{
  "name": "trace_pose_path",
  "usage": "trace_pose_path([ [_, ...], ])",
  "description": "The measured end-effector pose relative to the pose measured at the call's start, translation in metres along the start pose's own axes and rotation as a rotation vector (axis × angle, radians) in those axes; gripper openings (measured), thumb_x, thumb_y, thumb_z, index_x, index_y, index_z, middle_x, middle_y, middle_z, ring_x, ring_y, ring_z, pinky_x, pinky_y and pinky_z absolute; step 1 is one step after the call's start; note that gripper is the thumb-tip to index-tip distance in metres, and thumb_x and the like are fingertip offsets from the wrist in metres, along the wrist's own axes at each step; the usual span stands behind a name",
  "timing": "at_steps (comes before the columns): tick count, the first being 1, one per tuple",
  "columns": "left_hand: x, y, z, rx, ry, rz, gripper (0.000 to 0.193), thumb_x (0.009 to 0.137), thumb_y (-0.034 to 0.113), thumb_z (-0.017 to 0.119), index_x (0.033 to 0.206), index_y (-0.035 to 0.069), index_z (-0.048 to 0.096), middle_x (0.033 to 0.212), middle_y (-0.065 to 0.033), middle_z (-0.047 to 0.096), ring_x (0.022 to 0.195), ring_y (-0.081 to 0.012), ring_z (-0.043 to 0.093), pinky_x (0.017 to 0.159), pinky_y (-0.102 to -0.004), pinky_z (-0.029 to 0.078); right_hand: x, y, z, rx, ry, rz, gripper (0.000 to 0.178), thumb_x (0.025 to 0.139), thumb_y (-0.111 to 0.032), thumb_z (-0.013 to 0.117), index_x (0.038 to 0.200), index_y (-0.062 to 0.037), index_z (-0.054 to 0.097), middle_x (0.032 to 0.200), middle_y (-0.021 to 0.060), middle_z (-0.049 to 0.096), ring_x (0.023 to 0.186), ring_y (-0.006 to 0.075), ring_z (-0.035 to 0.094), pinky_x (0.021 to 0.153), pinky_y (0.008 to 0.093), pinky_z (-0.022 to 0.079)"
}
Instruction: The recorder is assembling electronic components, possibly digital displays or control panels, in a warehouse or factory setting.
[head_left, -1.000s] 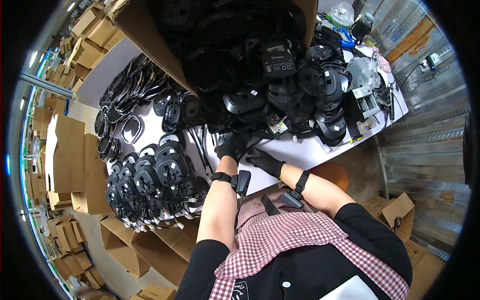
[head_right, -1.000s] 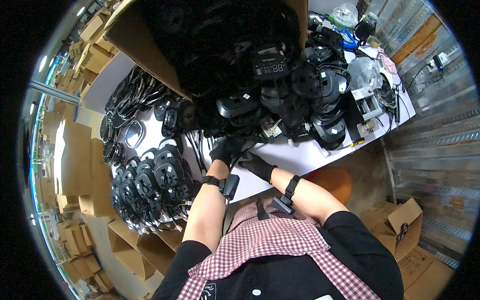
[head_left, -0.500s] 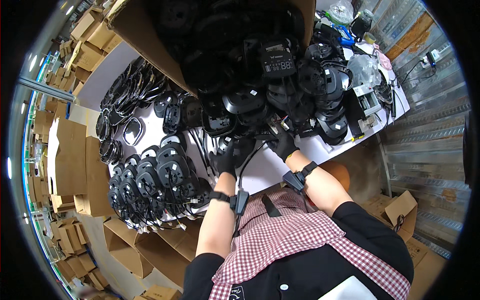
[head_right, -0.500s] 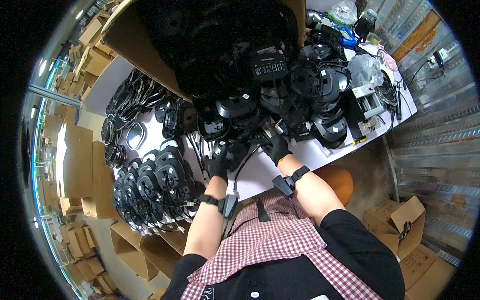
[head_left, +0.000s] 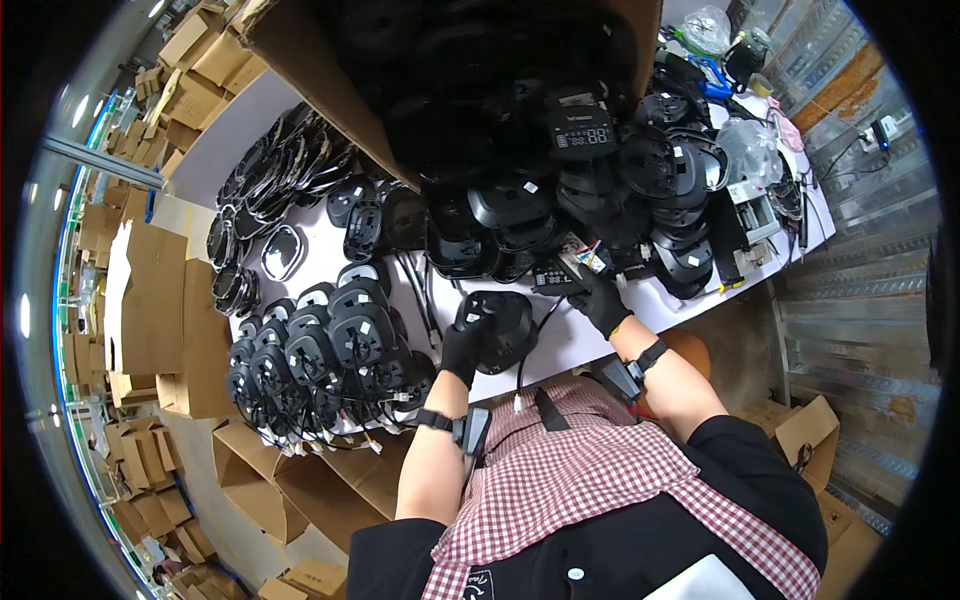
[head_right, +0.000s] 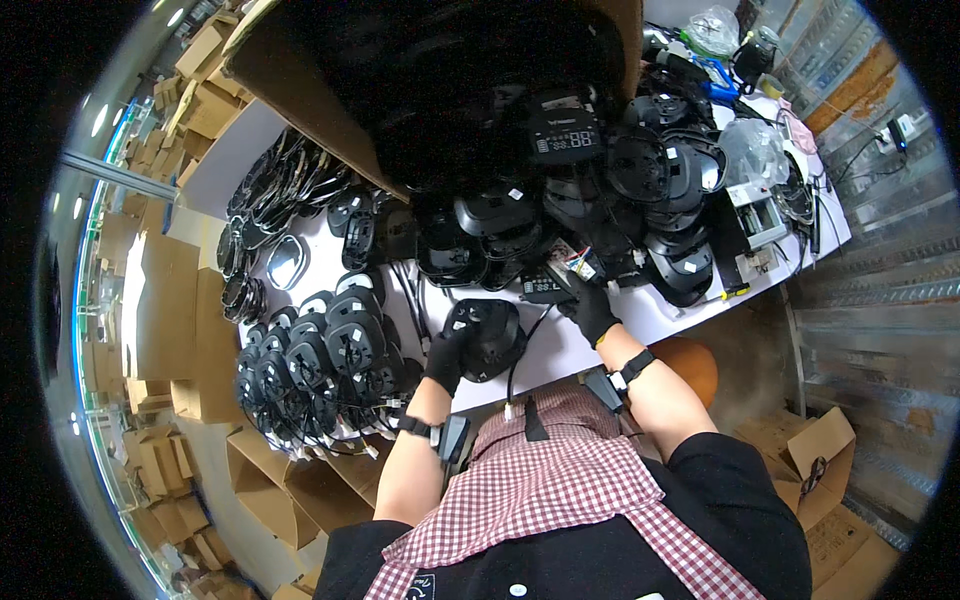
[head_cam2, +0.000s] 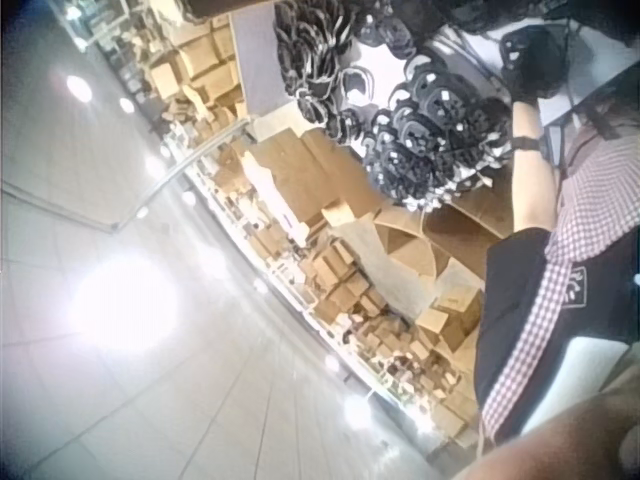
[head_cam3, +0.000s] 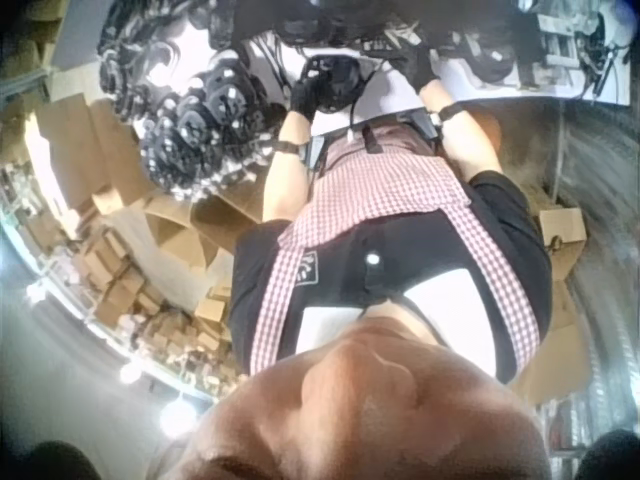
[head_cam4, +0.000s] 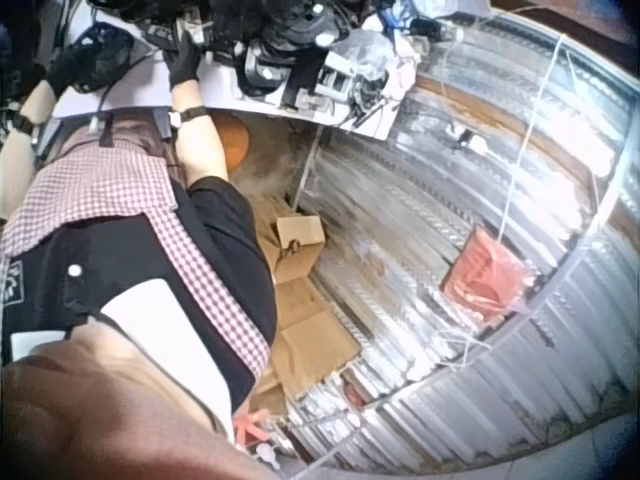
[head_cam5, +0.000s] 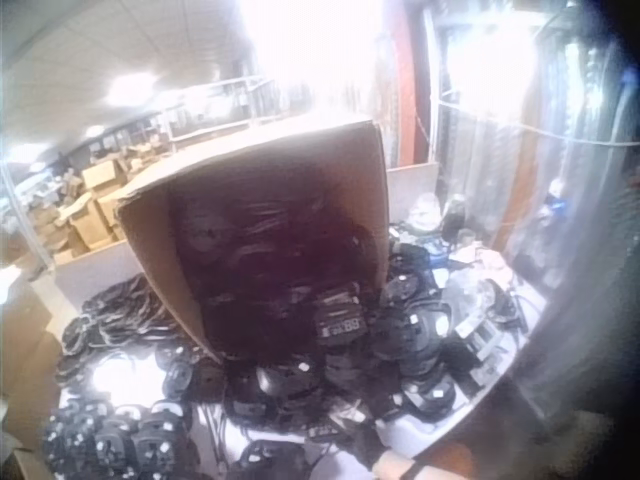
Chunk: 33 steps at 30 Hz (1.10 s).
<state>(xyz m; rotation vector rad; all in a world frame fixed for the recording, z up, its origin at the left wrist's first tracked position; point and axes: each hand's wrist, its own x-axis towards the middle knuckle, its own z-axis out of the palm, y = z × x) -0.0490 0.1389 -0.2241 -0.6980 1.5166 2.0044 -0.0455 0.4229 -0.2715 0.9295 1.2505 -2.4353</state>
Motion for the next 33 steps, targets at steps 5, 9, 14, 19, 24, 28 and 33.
trace_pose_path([
  [5, -0.041, 0.047, -0.019, -0.340, -0.060, 0.108, 0.038, 0.087, 0.018, 0.068, 0.120, 0.003, 0.059, 0.100, -0.0089, 0.067, 0.086, -0.0226, 0.067, 0.078, -0.0377, 0.055, -0.015, -0.004, 0.010, 0.139, -0.159, 0.104, 0.041, 0.094, -0.041, 0.057, 0.129, -0.0200, 0.055, 0.108, 0.0009, 0.065, 0.090, 0.0091, 0.060, 0.072, 0.0248, 0.049],
  [9, 0.014, 0.132, -0.056, -0.266, -0.060, 0.223, 0.026, 0.091, 0.034, 0.062, 0.094, 0.008, 0.062, 0.068, -0.0032, 0.056, 0.059, -0.0193, 0.057, 0.055, -0.0339, 0.049, -0.006, 0.027, -0.021, 0.175, -0.467, 0.264, 0.040, 0.094, -0.038, 0.058, 0.129, -0.0188, 0.055, 0.109, 0.0006, 0.065, 0.092, 0.0109, 0.061, 0.076, 0.0265, 0.049],
  [14, 0.076, 0.207, -0.088, 0.713, 0.155, 0.710, 0.020, 0.088, 0.037, 0.063, 0.089, 0.017, 0.064, 0.066, -0.0027, 0.057, 0.061, -0.0194, 0.058, 0.058, -0.0313, 0.050, -0.031, 0.048, 0.035, 0.035, -0.352, 0.191, 0.026, 0.093, -0.025, 0.059, 0.117, -0.0153, 0.059, 0.106, 0.0012, 0.066, 0.098, 0.0142, 0.060, 0.085, 0.0302, 0.048],
  [19, 0.076, 0.202, -0.050, 0.048, 0.471, 0.628, 0.039, 0.086, 0.019, 0.062, 0.120, 0.000, 0.058, 0.101, -0.0128, 0.066, 0.093, -0.0198, 0.062, 0.086, -0.0350, 0.048, -0.049, 0.021, 0.023, -0.056, -0.132, 0.298, 0.019, 0.093, -0.018, 0.058, 0.110, -0.0084, 0.058, 0.100, 0.0083, 0.067, 0.089, 0.0185, 0.065, 0.071, 0.0320, 0.055],
  [24, 0.046, 0.074, -0.045, 0.241, -0.023, 0.524, 0.029, 0.091, 0.021, 0.060, 0.112, 0.001, 0.063, 0.097, -0.0071, 0.065, 0.084, -0.0192, 0.061, 0.078, -0.0316, 0.048, -0.053, -0.002, -0.024, -0.626, 0.024, -0.217, 0.018, 0.092, -0.017, 0.056, 0.105, -0.0048, 0.062, 0.084, 0.0106, 0.067, 0.064, 0.0178, 0.066, 0.057, 0.0307, 0.055],
  [28, 0.028, -0.020, 0.007, 0.525, -0.312, 0.061, 0.029, 0.091, 0.025, 0.063, 0.111, 0.004, 0.064, 0.091, -0.0028, 0.066, 0.078, -0.0117, 0.059, 0.068, -0.0265, 0.048, -0.036, -0.007, -0.061, -1.192, 0.123, -0.766, 0.025, 0.085, -0.021, 0.065, 0.105, -0.0065, 0.065, 0.090, 0.0144, 0.068, 0.084, 0.0282, 0.066, 0.077, 0.0391, 0.052],
  [33, 0.044, -0.051, 0.035, 1.459, -0.239, 0.586, 0.039, 0.086, 0.033, 0.065, 0.112, 0.003, 0.061, 0.096, -0.0173, 0.069, 0.089, -0.0332, 0.065, 0.077, -0.0434, 0.052, -0.062, -0.025, -0.062, -1.258, -0.031, -0.905, 0.032, 0.088, -0.031, 0.066, 0.105, -0.0048, 0.063, 0.095, 0.0122, 0.067, 0.082, 0.0271, 0.065, 0.076, 0.0386, 0.052],
])
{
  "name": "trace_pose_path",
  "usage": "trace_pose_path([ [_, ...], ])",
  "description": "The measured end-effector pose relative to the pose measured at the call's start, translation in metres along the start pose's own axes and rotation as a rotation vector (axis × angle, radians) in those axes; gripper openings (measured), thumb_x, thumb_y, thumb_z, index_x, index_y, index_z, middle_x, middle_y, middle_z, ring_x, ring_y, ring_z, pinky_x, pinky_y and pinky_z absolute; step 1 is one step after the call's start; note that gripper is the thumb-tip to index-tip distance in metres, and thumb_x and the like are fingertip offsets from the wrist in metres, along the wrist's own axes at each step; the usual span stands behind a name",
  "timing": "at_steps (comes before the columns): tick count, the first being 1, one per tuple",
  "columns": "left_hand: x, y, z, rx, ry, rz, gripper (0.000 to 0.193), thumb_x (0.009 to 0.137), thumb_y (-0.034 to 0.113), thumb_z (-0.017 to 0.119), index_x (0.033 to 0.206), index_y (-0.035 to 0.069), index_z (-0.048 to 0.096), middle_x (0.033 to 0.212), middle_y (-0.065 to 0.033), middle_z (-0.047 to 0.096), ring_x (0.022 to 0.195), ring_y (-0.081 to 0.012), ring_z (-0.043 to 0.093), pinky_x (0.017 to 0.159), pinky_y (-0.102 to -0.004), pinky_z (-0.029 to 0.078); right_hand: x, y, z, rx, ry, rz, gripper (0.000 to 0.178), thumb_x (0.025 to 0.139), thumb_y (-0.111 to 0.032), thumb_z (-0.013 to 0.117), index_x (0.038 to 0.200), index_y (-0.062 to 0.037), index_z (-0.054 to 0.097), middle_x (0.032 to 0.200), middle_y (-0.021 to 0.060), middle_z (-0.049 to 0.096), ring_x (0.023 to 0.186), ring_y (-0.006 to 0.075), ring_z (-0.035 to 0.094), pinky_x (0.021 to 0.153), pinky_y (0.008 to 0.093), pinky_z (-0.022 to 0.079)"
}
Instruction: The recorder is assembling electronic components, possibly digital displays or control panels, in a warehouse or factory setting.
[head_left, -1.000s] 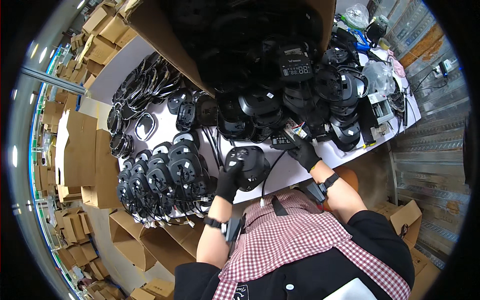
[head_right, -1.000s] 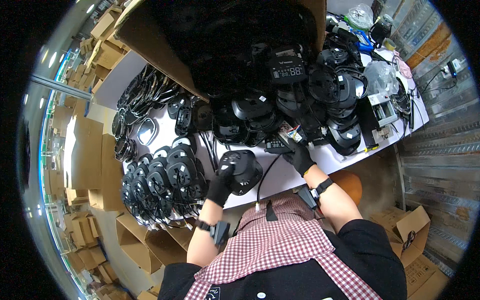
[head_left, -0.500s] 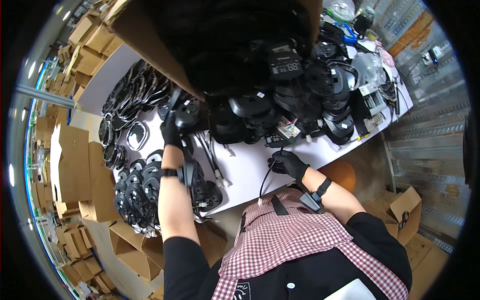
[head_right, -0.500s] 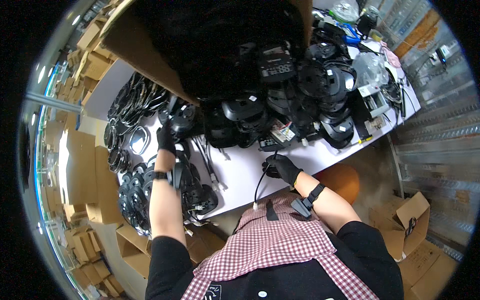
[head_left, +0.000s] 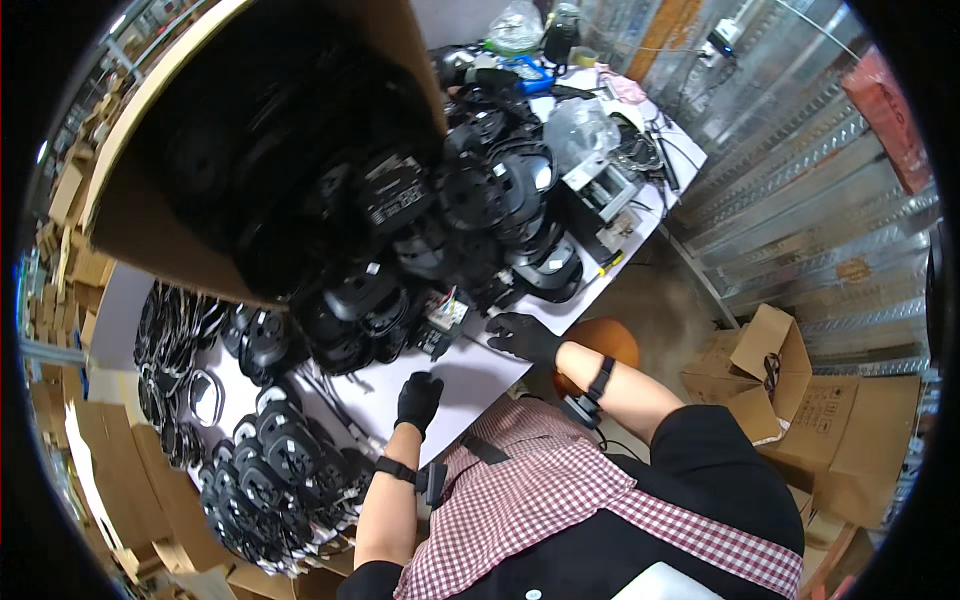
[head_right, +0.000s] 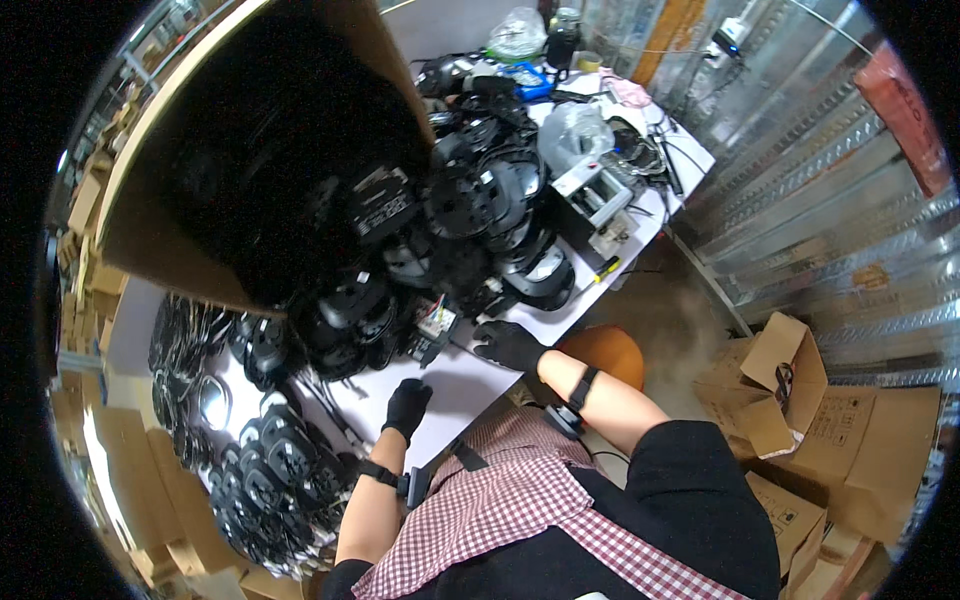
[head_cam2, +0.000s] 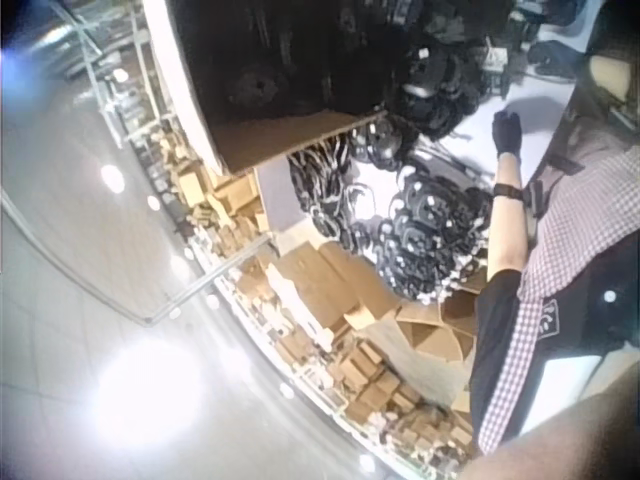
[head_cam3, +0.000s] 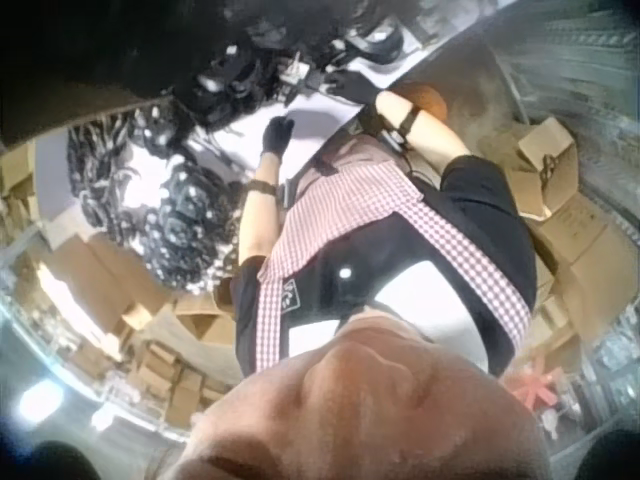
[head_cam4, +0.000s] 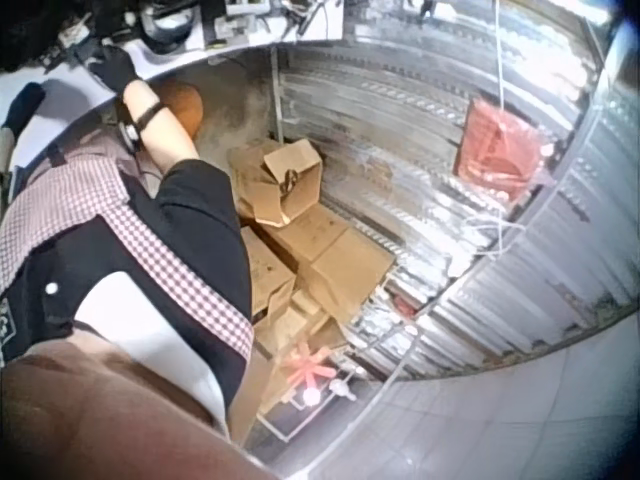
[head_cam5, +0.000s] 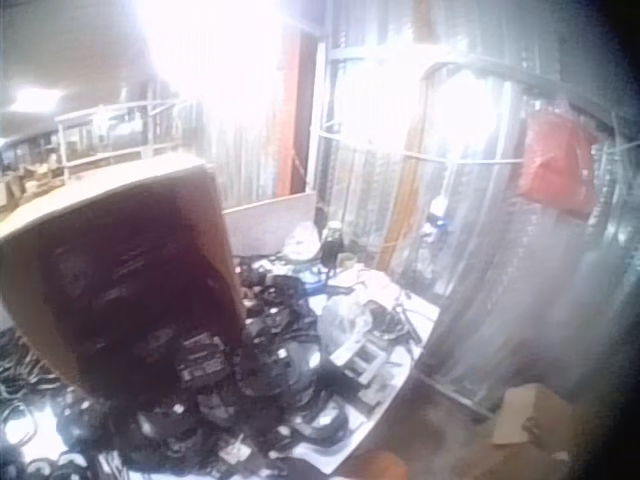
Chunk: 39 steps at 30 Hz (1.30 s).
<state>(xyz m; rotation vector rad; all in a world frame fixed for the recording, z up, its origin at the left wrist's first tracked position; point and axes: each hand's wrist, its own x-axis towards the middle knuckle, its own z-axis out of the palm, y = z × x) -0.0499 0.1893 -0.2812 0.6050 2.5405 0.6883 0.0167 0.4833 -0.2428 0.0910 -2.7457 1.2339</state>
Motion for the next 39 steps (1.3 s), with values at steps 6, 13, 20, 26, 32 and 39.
trace_pose_path([
  [6, 0.036, 0.120, -0.062, 0.280, -0.244, 0.401, 0.030, 0.091, 0.034, 0.053, 0.086, 0.008, 0.067, 0.092, -0.0161, 0.069, 0.087, -0.0376, 0.065, 0.074, -0.0473, 0.052, -0.077, 0.072, -0.137, -0.059, 0.658, 0.707, 0.048, 0.078, -0.014, 0.072, 0.122, -0.0042, 0.055, 0.108, 0.0162, 0.061, 0.102, 0.0298, 0.060, 0.089, 0.0401, 0.048],
  [13, 0.131, 0.308, -0.082, -0.041, 0.002, 0.722, 0.017, 0.087, 0.023, 0.061, 0.091, 0.008, 0.068, 0.087, -0.0184, 0.065, 0.081, -0.0385, 0.063, 0.070, -0.0487, 0.049, -0.052, 0.117, -0.199, -0.411, 0.555, 0.581, 0.113, 0.059, -0.047, 0.085, 0.148, -0.0075, 0.027, 0.148, 0.0259, 0.028, 0.135, 0.0427, 0.031, 0.111, 0.0464, 0.030],
  [20, 0.222, 0.424, -0.051, 0.569, 0.023, 0.796, 0.032, 0.083, 0.034, 0.064, 0.099, 0.006, 0.064, 0.091, -0.0189, 0.065, 0.087, -0.0375, 0.063, 0.074, -0.0482, 0.049, -0.049, 0.134, -0.195, -0.542, 0.355, 0.636, 0.119, 0.056, -0.055, 0.084, 0.152, -0.0213, 0.023, 0.154, 0.0251, 0.016, 0.139, 0.0453, 0.023, 0.109, 0.0604, 0.022],
  [26, 0.287, 0.448, -0.022, 0.873, 0.064, 0.570, 0.049, 0.077, 0.053, 0.064, 0.097, 0.009, 0.070, 0.096, -0.0153, 0.068, 0.095, -0.0324, 0.064, 0.080, -0.0447, 0.050, -0.043, 0.147, -0.203, -0.474, 0.334, 0.616, 0.124, 0.052, -0.057, 0.084, 0.153, -0.0214, 0.020, 0.155, 0.0261, 0.011, 0.139, 0.0478, 0.020, 0.107, 0.0622, 0.023],
  [32, 0.306, 0.454, -0.010, 1.024, -0.101, 0.590, 0.054, 0.077, 0.058, 0.060, 0.098, 0.010, 0.074, 0.105, -0.0133, 0.069, 0.103, -0.0301, 0.063, 0.094, -0.0425, 0.040, -0.050, 0.164, -0.214, -0.375, 0.425, 0.462, 0.128, 0.047, -0.049, 0.089, 0.151, -0.0172, 0.022, 0.150, 0.0273, 0.019, 0.136, 0.0473, 0.026, 0.108, 0.0566, 0.027],
  [39, 0.310, 0.440, -0.001, 0.913, 0.062, 0.634, 0.051, 0.075, 0.054, 0.061, 0.093, 0.009, 0.074, 0.096, -0.0140, 0.071, 0.094, -0.0317, 0.066, 0.091, -0.0410, 0.042, -0.047, 0.156, -0.220, -0.296, 0.483, 0.379, 0.123, 0.047, -0.042, 0.090, 0.148, -0.0112, 0.027, 0.145, 0.0292, 0.026, 0.131, 0.0460, 0.033, 0.108, 0.0500, 0.034],
])
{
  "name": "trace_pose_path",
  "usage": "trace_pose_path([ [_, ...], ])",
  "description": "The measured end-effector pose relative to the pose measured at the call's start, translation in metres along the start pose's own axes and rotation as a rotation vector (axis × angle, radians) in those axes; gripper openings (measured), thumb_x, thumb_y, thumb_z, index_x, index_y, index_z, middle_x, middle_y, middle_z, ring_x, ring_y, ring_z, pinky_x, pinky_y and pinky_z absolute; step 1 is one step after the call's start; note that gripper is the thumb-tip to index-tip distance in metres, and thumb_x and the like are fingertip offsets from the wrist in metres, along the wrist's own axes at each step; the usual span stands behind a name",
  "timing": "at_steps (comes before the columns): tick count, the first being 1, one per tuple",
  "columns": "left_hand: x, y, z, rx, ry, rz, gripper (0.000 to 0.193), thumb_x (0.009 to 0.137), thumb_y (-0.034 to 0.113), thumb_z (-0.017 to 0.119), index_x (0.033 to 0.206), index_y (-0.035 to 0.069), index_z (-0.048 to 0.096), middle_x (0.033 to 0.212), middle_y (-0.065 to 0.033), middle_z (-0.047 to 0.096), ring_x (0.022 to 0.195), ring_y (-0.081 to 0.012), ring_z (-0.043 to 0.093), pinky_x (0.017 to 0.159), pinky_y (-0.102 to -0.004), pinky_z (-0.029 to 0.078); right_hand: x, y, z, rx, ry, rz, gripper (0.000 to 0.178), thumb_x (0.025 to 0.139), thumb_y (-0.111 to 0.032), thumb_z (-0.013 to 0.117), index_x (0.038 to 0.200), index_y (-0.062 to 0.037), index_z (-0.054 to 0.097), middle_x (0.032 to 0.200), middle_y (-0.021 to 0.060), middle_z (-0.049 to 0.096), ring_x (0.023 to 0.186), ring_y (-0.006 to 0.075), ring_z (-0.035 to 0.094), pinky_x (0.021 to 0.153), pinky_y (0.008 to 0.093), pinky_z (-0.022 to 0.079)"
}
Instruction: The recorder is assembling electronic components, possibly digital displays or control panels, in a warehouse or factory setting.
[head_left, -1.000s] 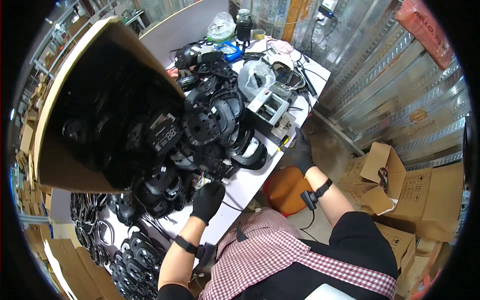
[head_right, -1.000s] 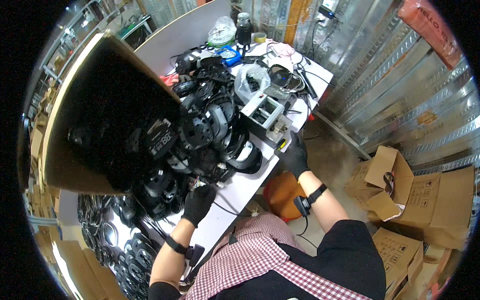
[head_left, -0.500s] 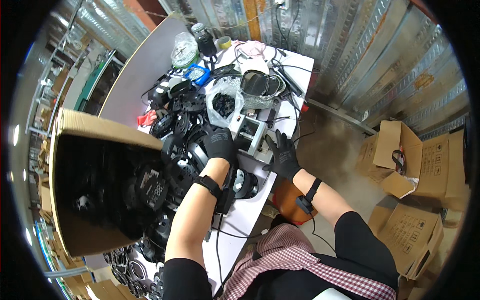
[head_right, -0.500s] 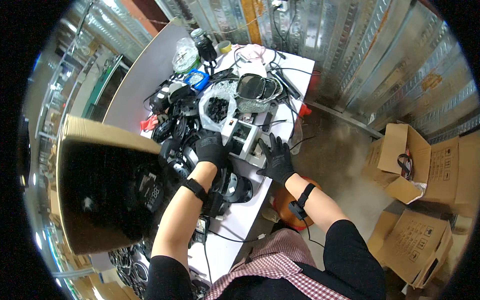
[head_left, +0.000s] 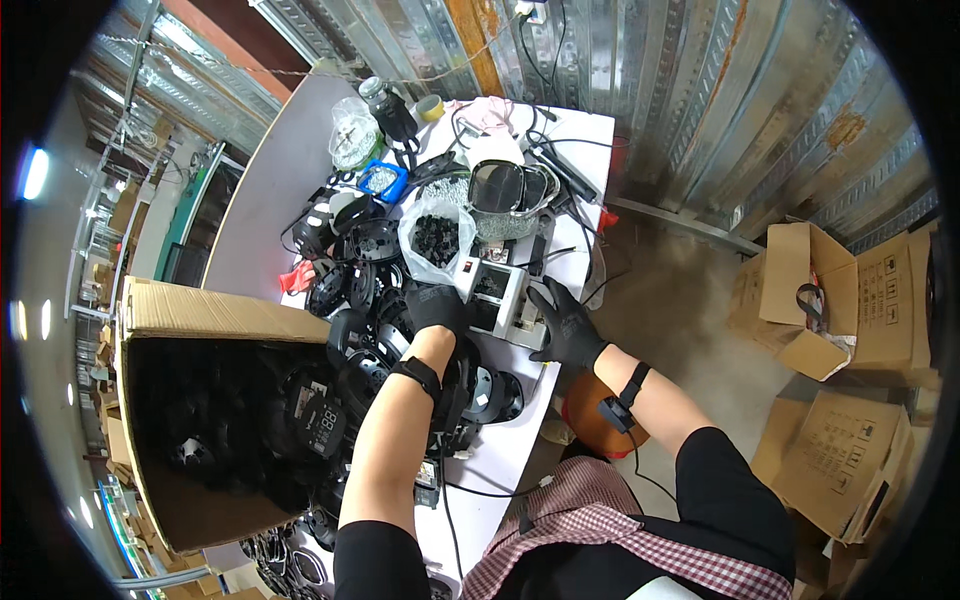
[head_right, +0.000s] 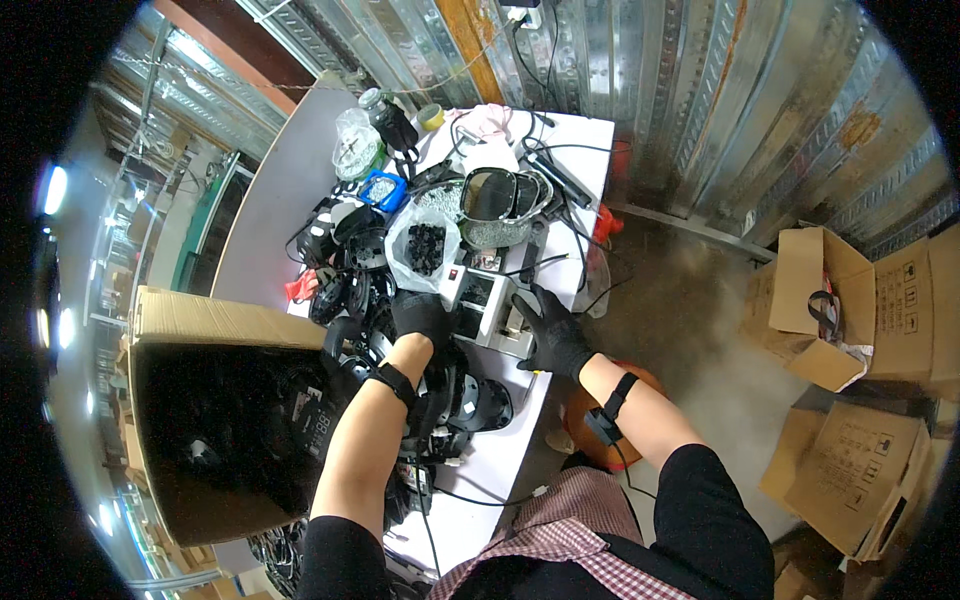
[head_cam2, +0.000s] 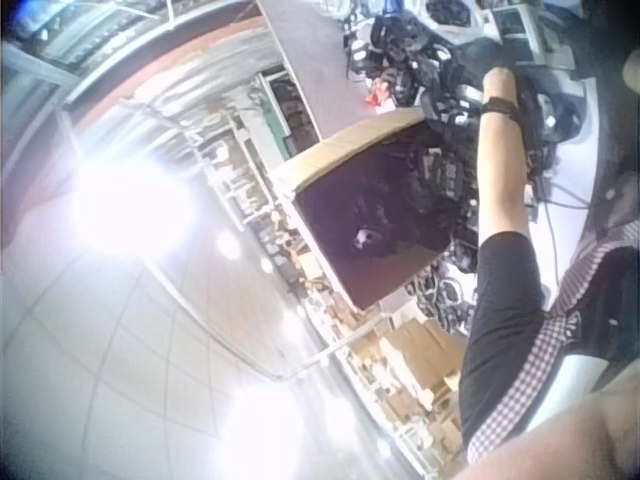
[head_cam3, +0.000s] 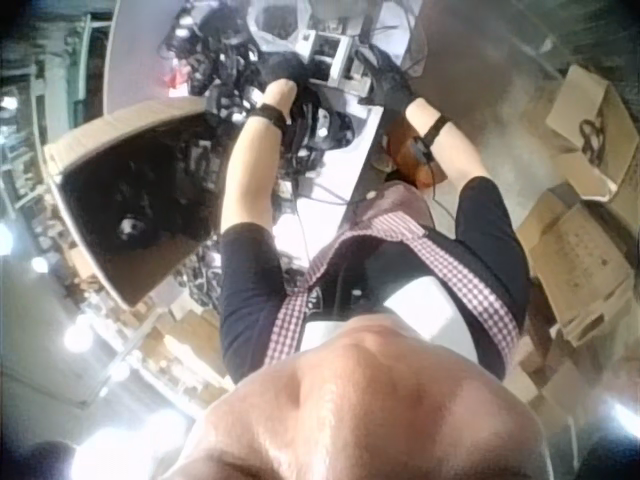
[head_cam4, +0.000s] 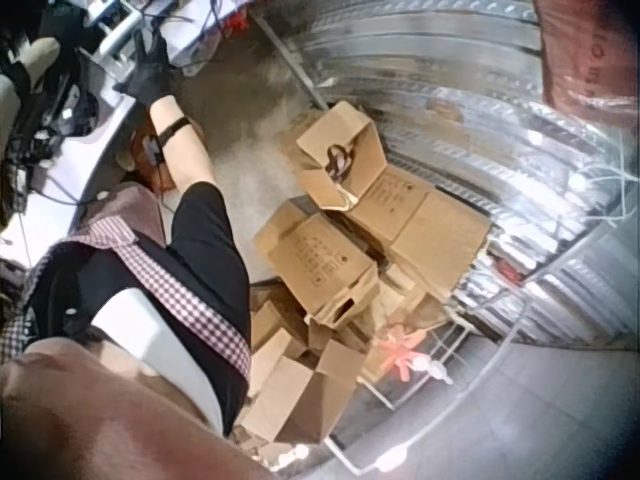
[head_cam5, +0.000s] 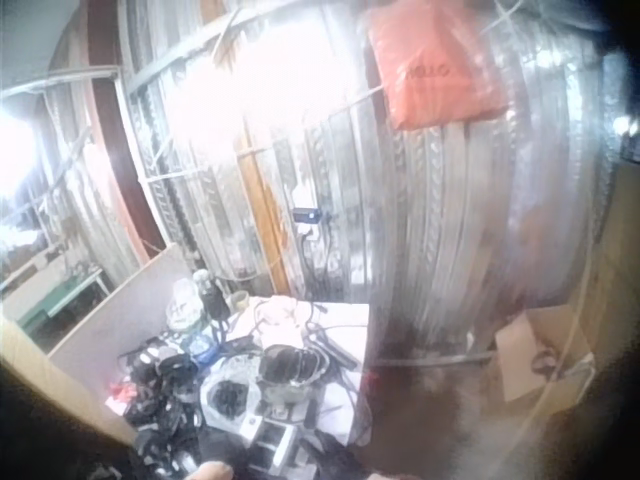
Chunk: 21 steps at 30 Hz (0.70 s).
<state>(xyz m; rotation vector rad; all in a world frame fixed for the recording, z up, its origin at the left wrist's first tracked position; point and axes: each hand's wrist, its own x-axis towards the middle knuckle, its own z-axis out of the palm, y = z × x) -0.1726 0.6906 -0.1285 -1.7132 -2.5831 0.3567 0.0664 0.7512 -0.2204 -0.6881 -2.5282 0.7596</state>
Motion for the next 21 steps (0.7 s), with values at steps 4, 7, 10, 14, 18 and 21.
trace_pose_path([
  [4, 0.000, 0.007, -0.025, -0.066, -0.038, -0.004, 0.053, 0.070, 0.058, 0.070, 0.089, 0.008, 0.070, 0.088, -0.0170, 0.070, 0.086, -0.0337, 0.068, 0.079, -0.0438, 0.052, -0.003, 0.003, -0.004, 0.025, 0.044, -0.020, 0.120, 0.048, -0.038, 0.090, 0.146, -0.0081, 0.029, 0.144, 0.0295, 0.028, 0.130, 0.0464, 0.034, 0.107, 0.0504, 0.034],
  [7, -0.009, 0.003, -0.055, -0.135, 0.000, 0.030, 0.052, 0.071, 0.056, 0.071, 0.088, 0.007, 0.070, 0.086, -0.0183, 0.070, 0.084, -0.0348, 0.068, 0.078, -0.0444, 0.052, -0.007, -0.014, -0.021, 0.043, 0.111, -0.034, 0.117, 0.047, -0.036, 0.090, 0.144, -0.0057, 0.031, 0.142, 0.0294, 0.030, 0.129, 0.0464, 0.035, 0.107, 0.0504, 0.035],
  [10, -0.030, -0.006, -0.090, -0.150, 0.082, 0.064, 0.049, 0.074, 0.053, 0.070, 0.088, 0.006, 0.069, 0.083, -0.0192, 0.069, 0.082, -0.0362, 0.067, 0.077, -0.0448, 0.052, -0.007, -0.042, -0.049, 0.094, 0.168, -0.043, 0.108, 0.050, -0.033, 0.087, 0.142, -0.0093, 0.037, 0.140, 0.0257, 0.035, 0.126, 0.0443, 0.036, 0.104, 0.0523, 0.035],
  [14, -0.083, -0.020, -0.137, -0.248, 0.207, 0.088, 0.045, 0.073, 0.049, 0.073, 0.088, 0.007, 0.068, 0.080, -0.0195, 0.068, 0.079, -0.0376, 0.066, 0.073, -0.0456, 0.051, -0.016, -0.089, -0.081, 0.113, 0.209, -0.119, 0.097, 0.051, -0.032, 0.086, 0.136, -0.0082, 0.045, 0.136, 0.0234, 0.040, 0.123, 0.0426, 0.038, 0.103, 0.0547, 0.036],
  [18, -0.151, -0.043, -0.157, -0.327, 0.244, 0.046, 0.038, 0.068, 0.040, 0.077, 0.082, 0.007, 0.063, 0.074, -0.0142, 0.064, 0.077, -0.0360, 0.062, 0.073, -0.0479, 0.044, -0.045, -0.138, -0.090, 0.100, 0.202, -0.198, 0.093, 0.058, -0.044, 0.081, 0.138, -0.0096, 0.047, 0.132, 0.0210, 0.045, 0.124, 0.0433, 0.039, 0.105, 0.0561, 0.034],
  [21, -0.210, -0.061, -0.159, -0.345, 0.245, 0.029, 0.038, 0.066, 0.036, 0.080, 0.083, 0.008, 0.060, 0.077, -0.0143, 0.065, 0.072, -0.0348, 0.062, 0.070, -0.0458, 0.045, -0.072, -0.178, -0.085, 0.219, 0.199, -0.298, 0.087, 0.061, -0.041, 0.080, 0.136, -0.0109, 0.049, 0.130, 0.0198, 0.048, 0.120, 0.0394, 0.047, 0.106, 0.0602, 0.031],
])
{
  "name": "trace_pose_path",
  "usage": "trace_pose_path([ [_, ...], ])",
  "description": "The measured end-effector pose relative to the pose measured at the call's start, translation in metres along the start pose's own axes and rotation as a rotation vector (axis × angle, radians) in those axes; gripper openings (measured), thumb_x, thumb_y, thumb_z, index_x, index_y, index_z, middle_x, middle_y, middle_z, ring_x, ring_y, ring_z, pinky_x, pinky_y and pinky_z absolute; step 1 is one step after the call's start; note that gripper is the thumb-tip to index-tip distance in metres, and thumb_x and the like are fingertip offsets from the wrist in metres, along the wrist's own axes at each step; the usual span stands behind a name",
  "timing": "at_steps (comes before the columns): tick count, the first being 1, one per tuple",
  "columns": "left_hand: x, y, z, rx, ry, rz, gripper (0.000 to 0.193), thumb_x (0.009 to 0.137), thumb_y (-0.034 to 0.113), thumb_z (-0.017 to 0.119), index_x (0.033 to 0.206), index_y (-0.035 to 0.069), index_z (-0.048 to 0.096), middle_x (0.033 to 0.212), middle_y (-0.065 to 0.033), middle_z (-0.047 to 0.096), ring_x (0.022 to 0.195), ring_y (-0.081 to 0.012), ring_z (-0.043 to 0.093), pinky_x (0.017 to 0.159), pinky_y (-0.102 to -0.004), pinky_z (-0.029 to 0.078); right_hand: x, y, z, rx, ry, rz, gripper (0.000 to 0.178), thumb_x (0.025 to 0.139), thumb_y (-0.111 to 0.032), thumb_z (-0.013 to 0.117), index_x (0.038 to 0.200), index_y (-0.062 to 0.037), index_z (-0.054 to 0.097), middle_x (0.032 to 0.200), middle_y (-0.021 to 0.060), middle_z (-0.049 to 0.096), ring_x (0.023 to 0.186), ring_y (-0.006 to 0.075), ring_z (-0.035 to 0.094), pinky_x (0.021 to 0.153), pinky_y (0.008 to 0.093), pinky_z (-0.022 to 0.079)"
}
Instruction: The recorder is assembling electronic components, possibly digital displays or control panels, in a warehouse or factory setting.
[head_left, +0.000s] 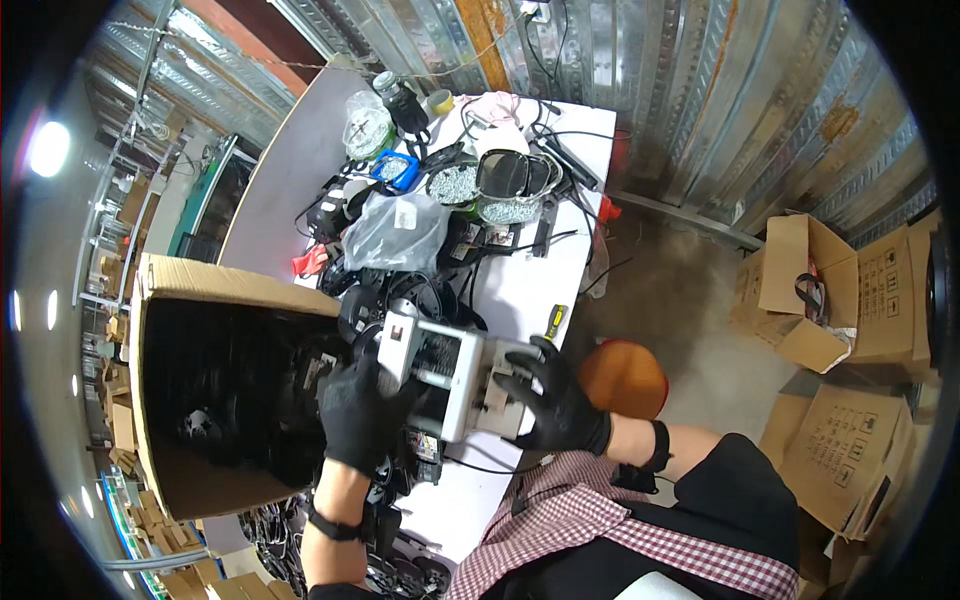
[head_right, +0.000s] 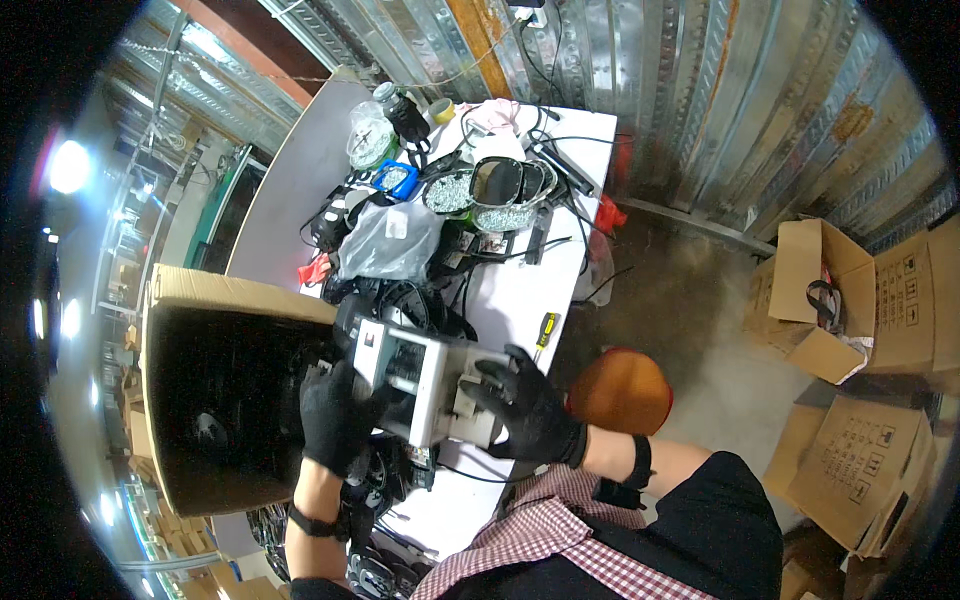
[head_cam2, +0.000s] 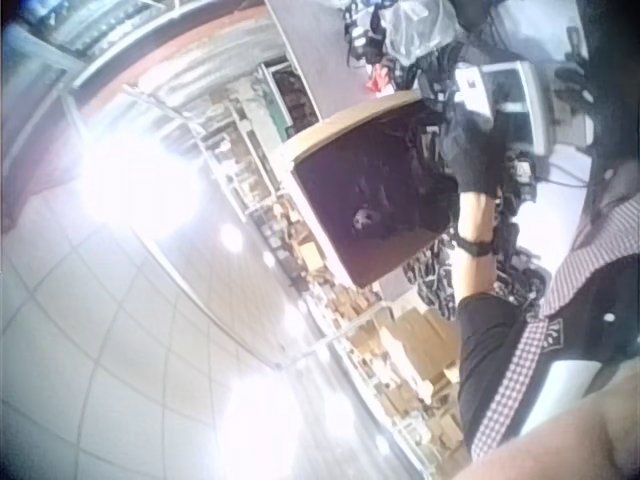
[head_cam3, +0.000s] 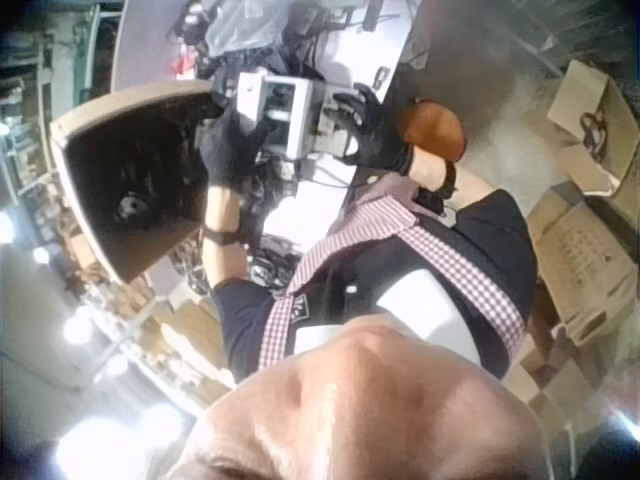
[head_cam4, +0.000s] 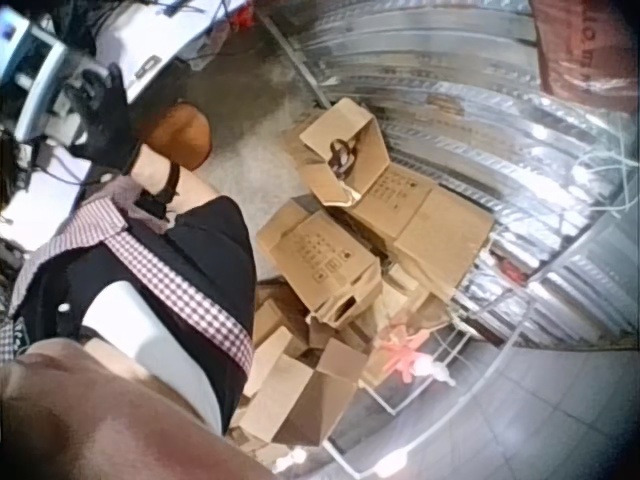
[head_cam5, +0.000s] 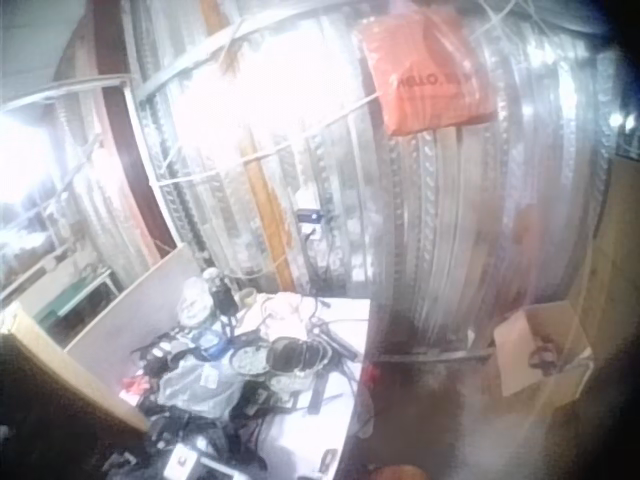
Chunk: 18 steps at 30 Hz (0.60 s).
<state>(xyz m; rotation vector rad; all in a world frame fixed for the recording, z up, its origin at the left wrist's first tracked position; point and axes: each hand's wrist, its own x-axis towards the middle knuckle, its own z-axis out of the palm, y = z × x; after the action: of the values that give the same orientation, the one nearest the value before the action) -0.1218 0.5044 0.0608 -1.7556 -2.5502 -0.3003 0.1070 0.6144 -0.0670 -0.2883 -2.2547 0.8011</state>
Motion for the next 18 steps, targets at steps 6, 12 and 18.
trace_pose_path([
  [6, -0.114, -0.021, -0.010, 0.125, -0.061, -0.078, 0.043, 0.066, 0.037, 0.080, 0.078, 0.007, 0.053, 0.072, -0.0140, 0.060, 0.073, -0.0365, 0.058, 0.064, -0.0464, 0.041, -0.048, -0.057, 0.045, 0.177, -0.165, 0.012, 0.082, 0.063, -0.037, 0.081, 0.134, -0.0113, 0.049, 0.123, 0.0232, 0.052, 0.116, 0.0439, 0.047, 0.102, 0.0616, 0.033],
  [12, -0.207, -0.040, 0.005, -0.027, -0.035, -0.180, 0.044, 0.066, 0.036, 0.079, 0.086, 0.004, 0.057, 0.067, -0.0150, 0.060, 0.068, -0.0360, 0.060, 0.063, -0.0469, 0.044, -0.096, -0.107, 0.073, 0.157, -0.374, 0.059, 0.090, 0.052, -0.047, 0.084, 0.130, -0.0141, 0.052, 0.126, 0.0226, 0.048, 0.123, 0.0474, 0.037, 0.098, 0.0604, 0.037],
  [18, -0.283, -0.061, 0.042, -0.107, -0.045, -0.235, 0.045, 0.069, 0.038, 0.076, 0.090, 0.003, 0.056, 0.070, -0.0148, 0.061, 0.069, -0.0363, 0.060, 0.066, -0.0481, 0.044, -0.156, -0.139, 0.110, 0.090, -0.375, 0.053, 0.097, 0.048, -0.047, 0.086, 0.133, -0.0158, 0.050, 0.132, 0.0181, 0.041, 0.126, 0.0481, 0.032, 0.101, 0.0619, 0.035],
])
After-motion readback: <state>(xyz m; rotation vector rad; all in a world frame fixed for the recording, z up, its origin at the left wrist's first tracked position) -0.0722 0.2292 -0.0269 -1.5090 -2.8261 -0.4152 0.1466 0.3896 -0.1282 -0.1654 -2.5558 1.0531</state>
